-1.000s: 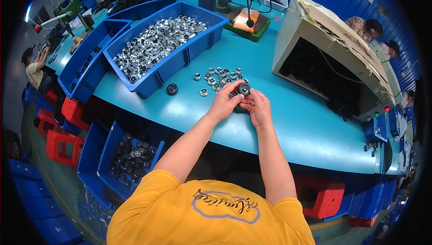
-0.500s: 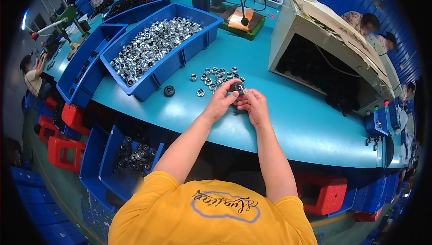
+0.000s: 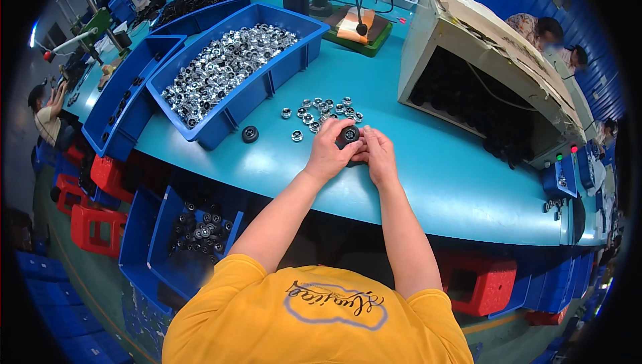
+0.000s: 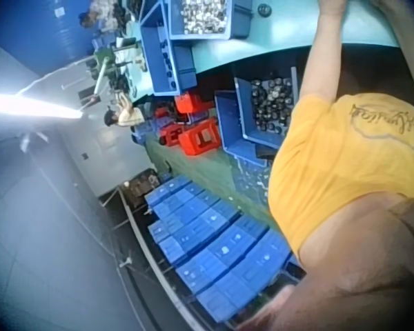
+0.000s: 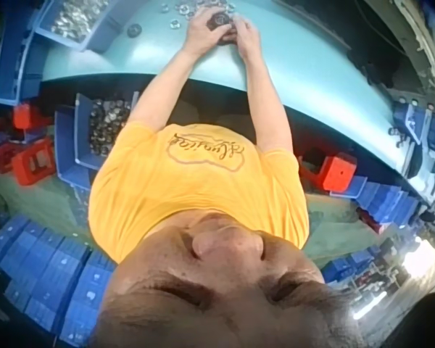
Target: Assembling small metal ring components into black circular plastic housings at a factory workbench.
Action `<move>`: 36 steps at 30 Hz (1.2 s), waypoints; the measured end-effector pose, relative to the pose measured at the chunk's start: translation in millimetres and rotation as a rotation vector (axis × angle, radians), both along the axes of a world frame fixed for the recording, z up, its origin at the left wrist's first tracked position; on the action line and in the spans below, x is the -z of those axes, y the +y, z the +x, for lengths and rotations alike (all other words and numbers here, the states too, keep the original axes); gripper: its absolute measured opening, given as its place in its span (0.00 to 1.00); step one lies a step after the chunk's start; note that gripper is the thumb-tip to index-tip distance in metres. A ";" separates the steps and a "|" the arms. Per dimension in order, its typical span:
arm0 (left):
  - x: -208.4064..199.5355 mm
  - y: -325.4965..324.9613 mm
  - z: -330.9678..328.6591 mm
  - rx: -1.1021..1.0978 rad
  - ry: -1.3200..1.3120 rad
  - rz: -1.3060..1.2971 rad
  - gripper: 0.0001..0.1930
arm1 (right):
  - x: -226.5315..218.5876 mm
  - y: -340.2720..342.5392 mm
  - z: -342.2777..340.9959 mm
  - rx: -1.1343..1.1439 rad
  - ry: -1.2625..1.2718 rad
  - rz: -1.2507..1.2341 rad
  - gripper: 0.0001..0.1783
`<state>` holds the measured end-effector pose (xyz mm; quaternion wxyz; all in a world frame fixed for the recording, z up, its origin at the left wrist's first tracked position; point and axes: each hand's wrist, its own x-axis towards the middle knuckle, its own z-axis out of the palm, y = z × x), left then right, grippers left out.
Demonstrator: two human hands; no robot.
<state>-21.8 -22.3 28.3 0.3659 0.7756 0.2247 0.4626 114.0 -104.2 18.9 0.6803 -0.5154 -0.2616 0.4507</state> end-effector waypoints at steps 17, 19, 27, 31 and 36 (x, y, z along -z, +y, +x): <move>10.2 -2.4 3.7 -0.013 0.013 0.079 0.24 | 13.1 2.0 -5.2 0.082 -0.089 0.006 0.11; 7.5 -0.6 1.8 0.017 0.015 -0.063 0.24 | 7.3 0.9 -5.6 0.073 -0.028 0.036 0.10; 1.5 -0.9 1.1 0.052 -0.031 -0.143 0.23 | 1.9 -0.7 -3.8 0.038 0.045 0.074 0.12; -3.3 -5.7 1.9 0.067 -0.039 -0.213 0.22 | 3.7 -3.1 -3.6 0.020 0.005 0.086 0.13; -9.0 -9.2 -1.6 -0.001 0.002 -0.089 0.22 | 7.1 -0.4 -3.5 0.135 -0.031 0.116 0.13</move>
